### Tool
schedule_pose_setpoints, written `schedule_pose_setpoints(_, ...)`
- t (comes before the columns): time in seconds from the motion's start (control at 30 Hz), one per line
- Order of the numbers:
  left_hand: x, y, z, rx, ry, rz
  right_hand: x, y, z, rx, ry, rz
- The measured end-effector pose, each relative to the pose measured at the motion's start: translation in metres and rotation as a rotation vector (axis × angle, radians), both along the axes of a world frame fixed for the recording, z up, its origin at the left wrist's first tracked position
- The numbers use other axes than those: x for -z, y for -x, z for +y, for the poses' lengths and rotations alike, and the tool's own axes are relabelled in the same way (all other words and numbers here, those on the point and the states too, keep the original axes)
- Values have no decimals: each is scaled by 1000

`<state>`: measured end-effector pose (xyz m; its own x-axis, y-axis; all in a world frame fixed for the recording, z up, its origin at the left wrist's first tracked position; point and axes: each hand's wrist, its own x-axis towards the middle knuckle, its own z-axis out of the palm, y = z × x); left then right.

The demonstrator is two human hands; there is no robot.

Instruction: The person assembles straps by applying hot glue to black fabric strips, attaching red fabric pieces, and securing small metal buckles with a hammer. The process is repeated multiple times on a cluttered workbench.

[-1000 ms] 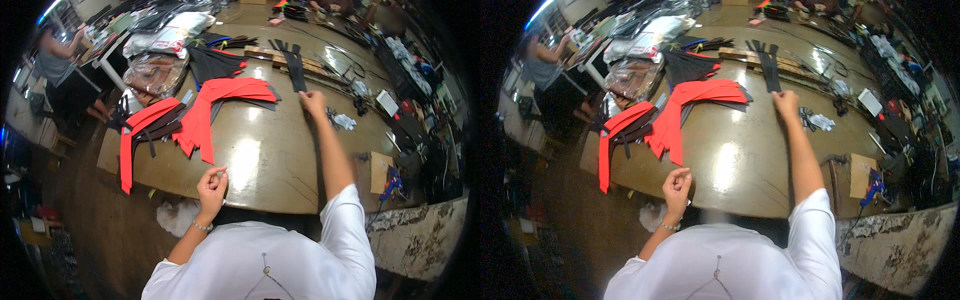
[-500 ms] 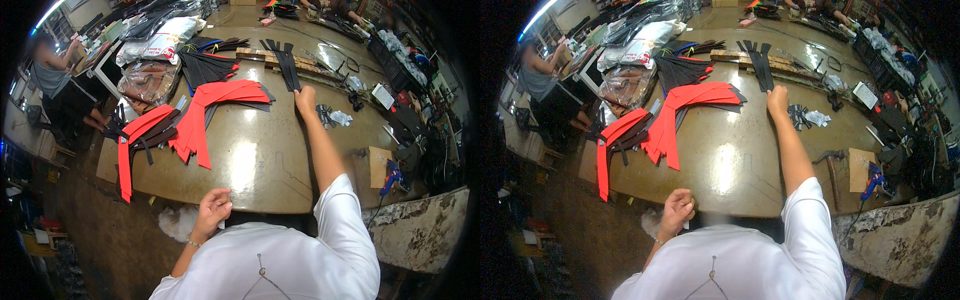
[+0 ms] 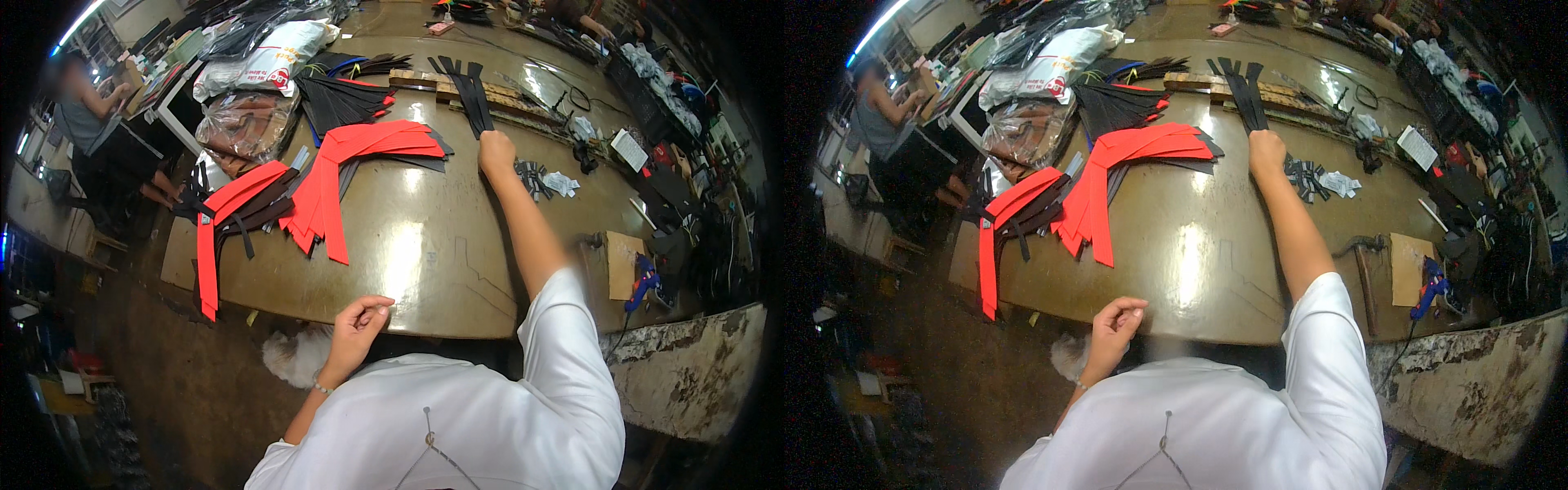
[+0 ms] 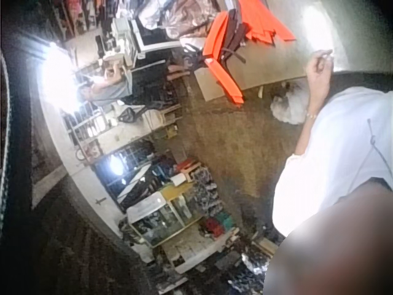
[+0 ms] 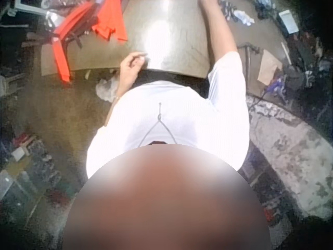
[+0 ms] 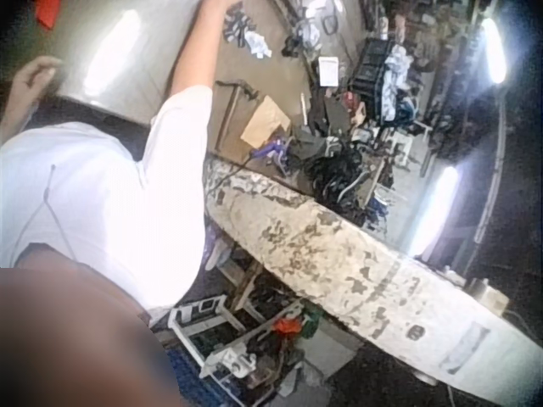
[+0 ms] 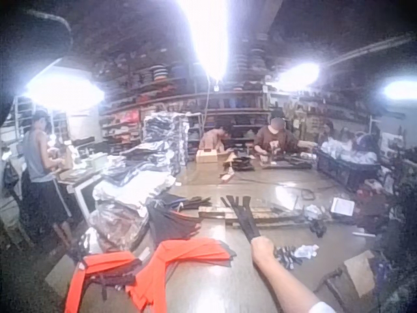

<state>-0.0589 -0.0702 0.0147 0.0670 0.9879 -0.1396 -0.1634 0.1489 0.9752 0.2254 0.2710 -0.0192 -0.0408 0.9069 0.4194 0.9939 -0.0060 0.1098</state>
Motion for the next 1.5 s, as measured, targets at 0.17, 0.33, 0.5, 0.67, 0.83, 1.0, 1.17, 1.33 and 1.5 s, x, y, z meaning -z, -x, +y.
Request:
schedule_pose_setpoints(0.17,-1,0,-3,16,-80,127,-1,4,-4,-28,-29,-49)
schedule_pose_setpoints(0.33,1,-1,-4,35,-71,119,-11,0,-9,-3,-119,63)
schedule_pose_setpoints(0.5,2,-2,2,101,97,92,-51,-13,-68,-353,408,1960)
schedule_pose_setpoints(0.67,5,-16,25,245,57,131,-43,21,-238,-252,841,2253)
schedule_pose_setpoints(0.83,9,-38,41,327,21,346,-31,40,-313,-217,1061,1978)
schedule_pose_setpoints(1.0,4,-45,40,304,71,159,-35,28,-298,-158,1259,1898)
schedule_pose_setpoints(1.17,-5,-39,29,255,61,284,-19,12,-218,-261,1277,2223)
schedule_pose_setpoints(1.33,-7,-33,19,241,-149,517,-46,-9,-83,-283,1001,2121)
schedule_pose_setpoints(1.5,0,-34,20,195,-172,535,-77,-3,-25,-159,900,2014)
